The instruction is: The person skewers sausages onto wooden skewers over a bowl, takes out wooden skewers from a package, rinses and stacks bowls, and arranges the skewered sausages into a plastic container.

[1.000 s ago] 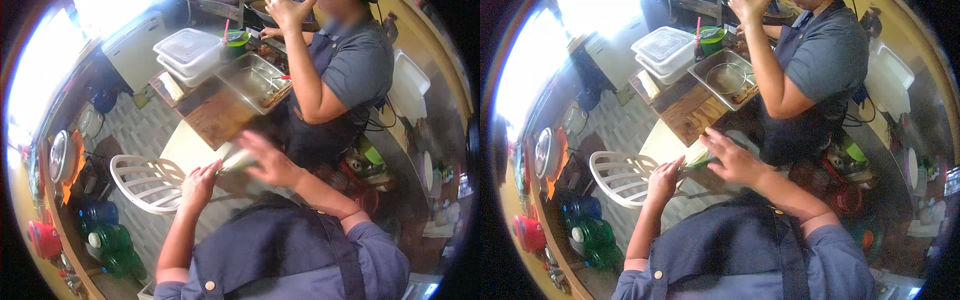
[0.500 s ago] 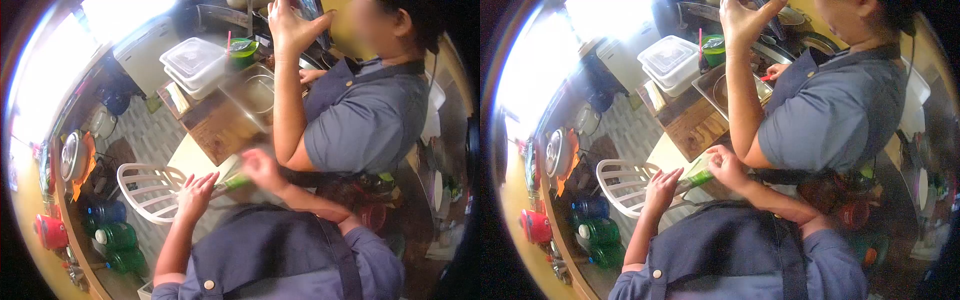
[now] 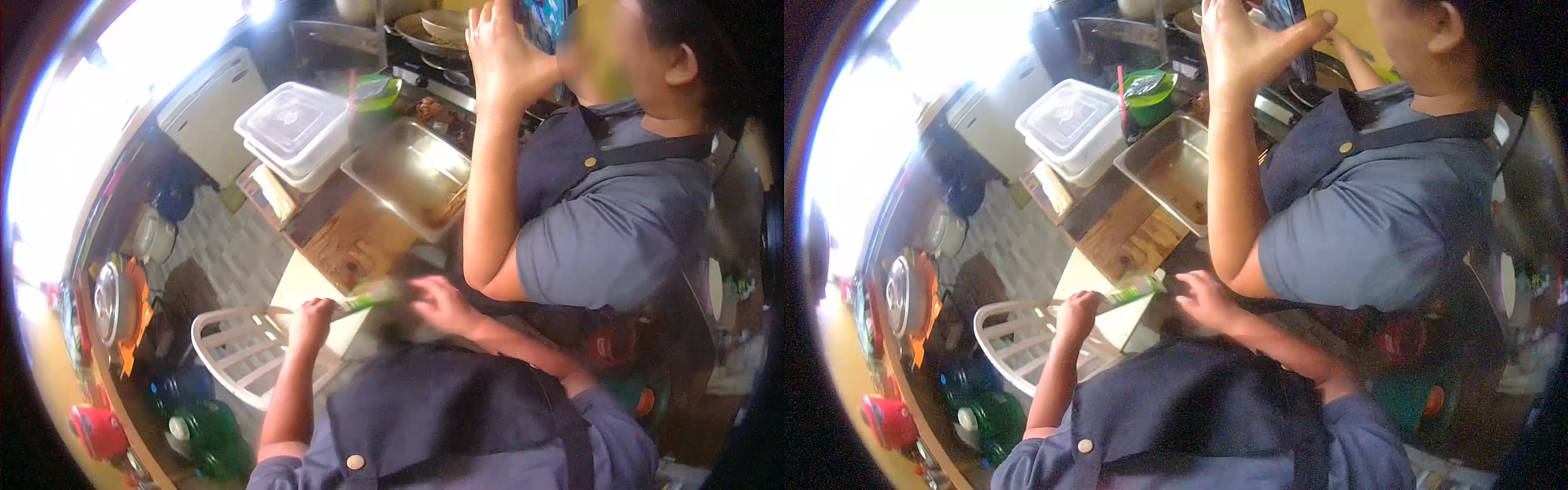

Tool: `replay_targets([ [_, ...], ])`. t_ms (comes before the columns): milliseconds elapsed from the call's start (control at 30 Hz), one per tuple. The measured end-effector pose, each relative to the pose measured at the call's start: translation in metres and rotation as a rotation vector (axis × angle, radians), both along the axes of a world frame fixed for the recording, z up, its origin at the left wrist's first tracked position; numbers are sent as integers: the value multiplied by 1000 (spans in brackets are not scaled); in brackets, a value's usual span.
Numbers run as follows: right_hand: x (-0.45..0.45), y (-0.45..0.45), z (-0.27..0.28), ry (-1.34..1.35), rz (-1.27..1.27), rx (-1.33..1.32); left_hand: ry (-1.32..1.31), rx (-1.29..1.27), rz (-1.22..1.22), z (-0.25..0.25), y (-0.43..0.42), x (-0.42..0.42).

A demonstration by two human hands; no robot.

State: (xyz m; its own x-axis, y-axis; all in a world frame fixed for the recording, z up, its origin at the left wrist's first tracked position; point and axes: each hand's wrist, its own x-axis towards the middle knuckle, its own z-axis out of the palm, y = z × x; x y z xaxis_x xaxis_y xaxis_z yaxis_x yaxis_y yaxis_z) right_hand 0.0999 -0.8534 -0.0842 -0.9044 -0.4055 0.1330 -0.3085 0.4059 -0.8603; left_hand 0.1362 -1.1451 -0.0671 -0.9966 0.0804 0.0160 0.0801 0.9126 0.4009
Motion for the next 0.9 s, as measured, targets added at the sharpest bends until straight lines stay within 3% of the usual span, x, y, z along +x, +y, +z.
replay_targets([
  [133, 1, 31, 0, -237, -78, 122, -58, -197, 53, -13, -45, -50],
  [333, 58, 77, -21, -360, 0, 597, -3, -173, 69, -36, -84, -150],
  [433, 97, 102, -63, -533, -56, 714, -152, -243, 140, -34, -85, -215],
  [533, 149, 121, -107, -713, -239, 624, -162, -291, 130, -40, -82, -276],
  [600, 188, 138, -150, -1296, -1189, -445, -164, -273, 90, -47, -76, -307],
  [633, 214, 148, -157, -1290, -1211, -455, -148, -270, 94, -48, -72, -318],
  [667, 239, 157, -162, -1089, -1006, -186, -131, -268, 97, -49, -67, -328],
  [733, 237, 137, -99, -872, -630, 573, -137, -267, 75, -48, -55, -341],
  [800, 273, 142, -112, -868, -787, 258, -27, -268, 66, -54, -48, -341],
  [900, 326, 171, -178, -834, -476, 648, 180, -212, -32, -82, -49, -335],
])
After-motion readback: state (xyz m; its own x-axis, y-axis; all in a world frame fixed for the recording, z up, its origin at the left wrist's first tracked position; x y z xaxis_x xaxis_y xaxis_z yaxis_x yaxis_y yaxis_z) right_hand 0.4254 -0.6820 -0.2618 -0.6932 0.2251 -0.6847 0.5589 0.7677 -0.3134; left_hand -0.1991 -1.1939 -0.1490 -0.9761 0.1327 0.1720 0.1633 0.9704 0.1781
